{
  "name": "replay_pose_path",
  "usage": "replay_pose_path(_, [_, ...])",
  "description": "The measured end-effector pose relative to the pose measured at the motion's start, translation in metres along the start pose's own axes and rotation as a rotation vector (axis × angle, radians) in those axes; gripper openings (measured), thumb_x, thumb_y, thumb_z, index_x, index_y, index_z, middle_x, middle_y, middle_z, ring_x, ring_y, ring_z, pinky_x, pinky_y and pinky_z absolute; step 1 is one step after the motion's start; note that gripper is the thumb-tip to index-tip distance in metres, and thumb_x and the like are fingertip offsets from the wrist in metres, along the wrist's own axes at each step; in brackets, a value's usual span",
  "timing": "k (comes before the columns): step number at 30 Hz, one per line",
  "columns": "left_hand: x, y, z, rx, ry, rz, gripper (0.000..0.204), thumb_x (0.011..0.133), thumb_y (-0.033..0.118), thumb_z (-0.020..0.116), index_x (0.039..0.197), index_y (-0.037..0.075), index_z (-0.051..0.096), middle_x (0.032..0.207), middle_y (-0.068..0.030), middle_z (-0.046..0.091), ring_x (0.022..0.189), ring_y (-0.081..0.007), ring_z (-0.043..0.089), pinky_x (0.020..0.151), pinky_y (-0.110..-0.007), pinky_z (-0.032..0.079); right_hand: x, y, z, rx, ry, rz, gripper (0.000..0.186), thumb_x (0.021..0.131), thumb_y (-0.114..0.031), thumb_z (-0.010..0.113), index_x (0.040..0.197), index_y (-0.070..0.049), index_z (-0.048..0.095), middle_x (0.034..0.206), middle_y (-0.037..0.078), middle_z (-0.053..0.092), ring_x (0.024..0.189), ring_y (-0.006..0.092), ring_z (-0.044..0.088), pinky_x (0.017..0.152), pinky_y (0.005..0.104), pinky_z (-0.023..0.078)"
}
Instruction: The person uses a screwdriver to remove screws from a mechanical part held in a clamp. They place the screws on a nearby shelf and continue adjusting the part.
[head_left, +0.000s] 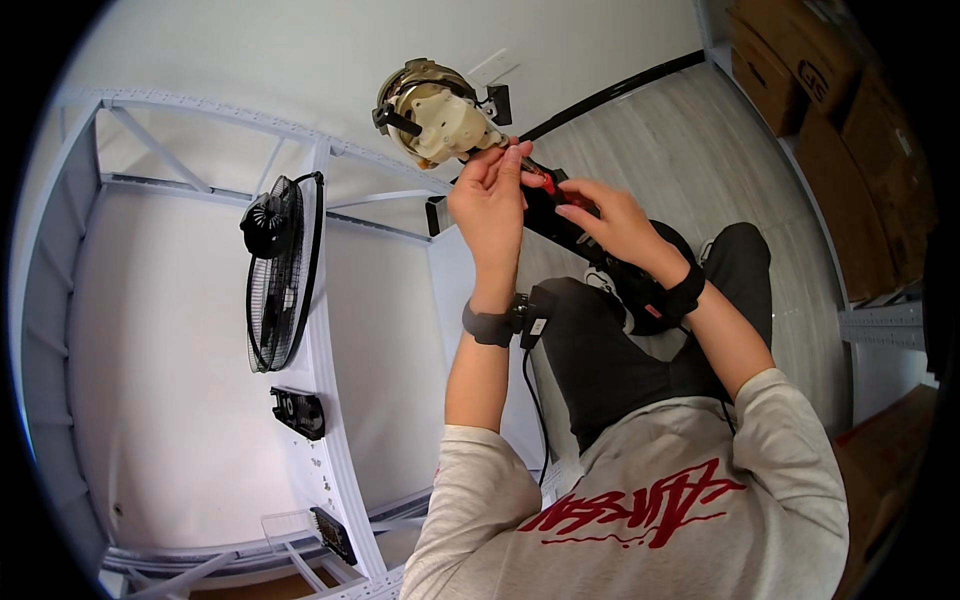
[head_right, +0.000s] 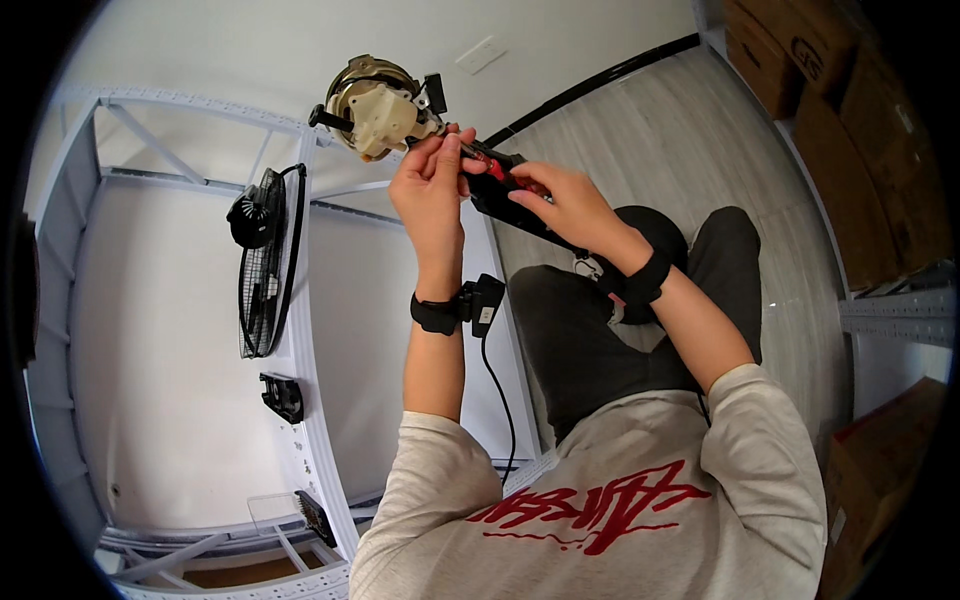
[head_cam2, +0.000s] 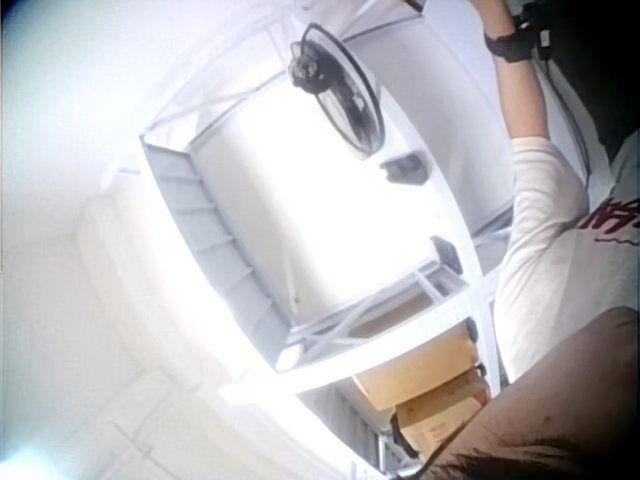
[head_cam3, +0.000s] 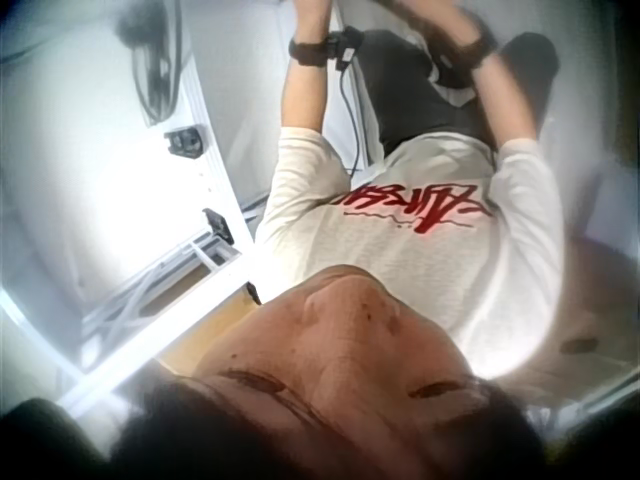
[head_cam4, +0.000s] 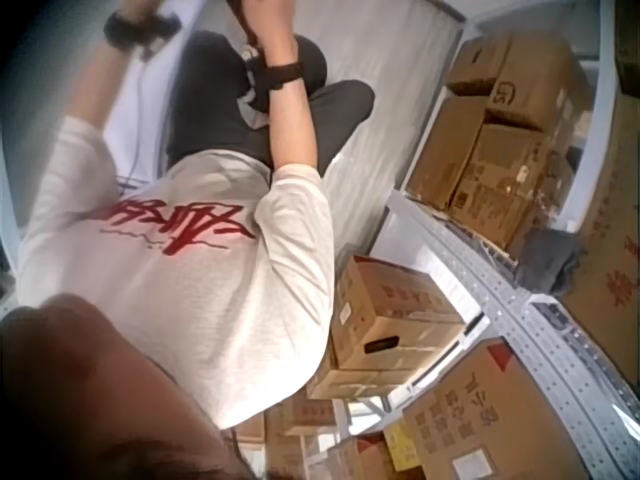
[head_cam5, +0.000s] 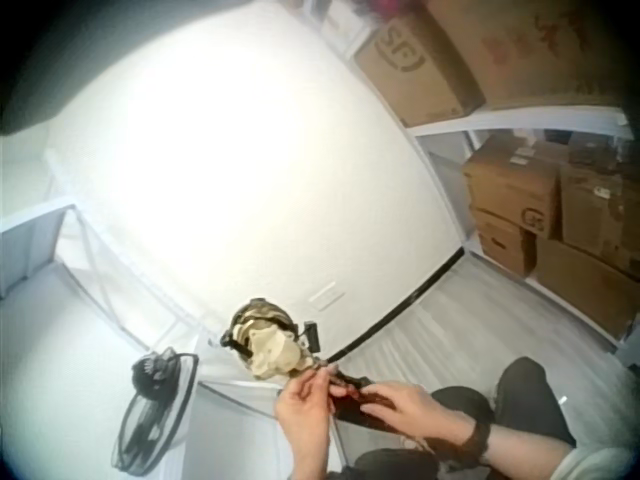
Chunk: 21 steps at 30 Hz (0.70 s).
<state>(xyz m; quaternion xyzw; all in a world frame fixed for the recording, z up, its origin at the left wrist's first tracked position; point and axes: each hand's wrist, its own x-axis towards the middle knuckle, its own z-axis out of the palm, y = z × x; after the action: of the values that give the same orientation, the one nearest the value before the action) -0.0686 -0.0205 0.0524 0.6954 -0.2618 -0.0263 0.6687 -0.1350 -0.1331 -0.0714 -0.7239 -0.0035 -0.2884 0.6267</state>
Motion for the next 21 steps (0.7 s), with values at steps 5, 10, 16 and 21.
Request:
replay_pose_path(5, [0.001,0.006,0.002,-0.026,-0.035,-0.033,0.026,0.098,0.009,0.063,0.113,-0.013,0.06,0.107,-0.0223,0.071,0.072,-0.0134,0.07,0.053,-0.02,0.044,0.004,-0.008,-0.001,-0.179,0.154,0.009,0.033,0.085,-0.024,0.078,0.109,-0.005,0.064,0.087,0.009,0.057,0.078,0.0236,0.06,0.071,0.034,0.049])
replay_pose_path(10, [0.002,0.004,0.001,-0.052,-0.032,-0.032,0.027,0.098,0.01,0.063,0.113,-0.012,0.06,0.108,-0.0221,0.071,0.073,-0.0147,0.07,0.059,-0.022,0.05,0.001,-0.009,0.001,-0.112,0.138,-0.064,0.033,0.084,-0.023,0.078,0.107,-0.003,0.064,0.088,0.01,0.059,0.078,0.0235,0.06,0.071,0.0337,0.05])
replay_pose_path(16, [0.002,0.001,-0.001,-0.068,-0.037,-0.019,0.028,0.098,0.01,0.062,0.114,-0.012,0.059,0.108,-0.0216,0.071,0.073,-0.0152,0.069,0.065,-0.024,0.054,-0.001,-0.002,-0.009,-0.034,-0.008,0.042,0.032,0.085,-0.018,0.077,0.108,-0.001,0.064,0.093,0.011,0.065,0.079,0.0232,0.061,0.074,0.0333,0.051])
replay_pose_path(21, [-0.001,0.004,0.001,-0.102,-0.05,-0.042,0.028,0.098,0.011,0.063,0.115,-0.012,0.059,0.108,-0.0213,0.07,0.073,-0.0153,0.069,0.066,-0.024,0.055,0.002,-0.005,-0.01,-0.132,0.078,-0.02,0.036,0.083,-0.017,0.079,0.113,-0.002,0.065,0.092,0.011,0.065,0.078,0.0238,0.062,0.073,0.0342,0.051])
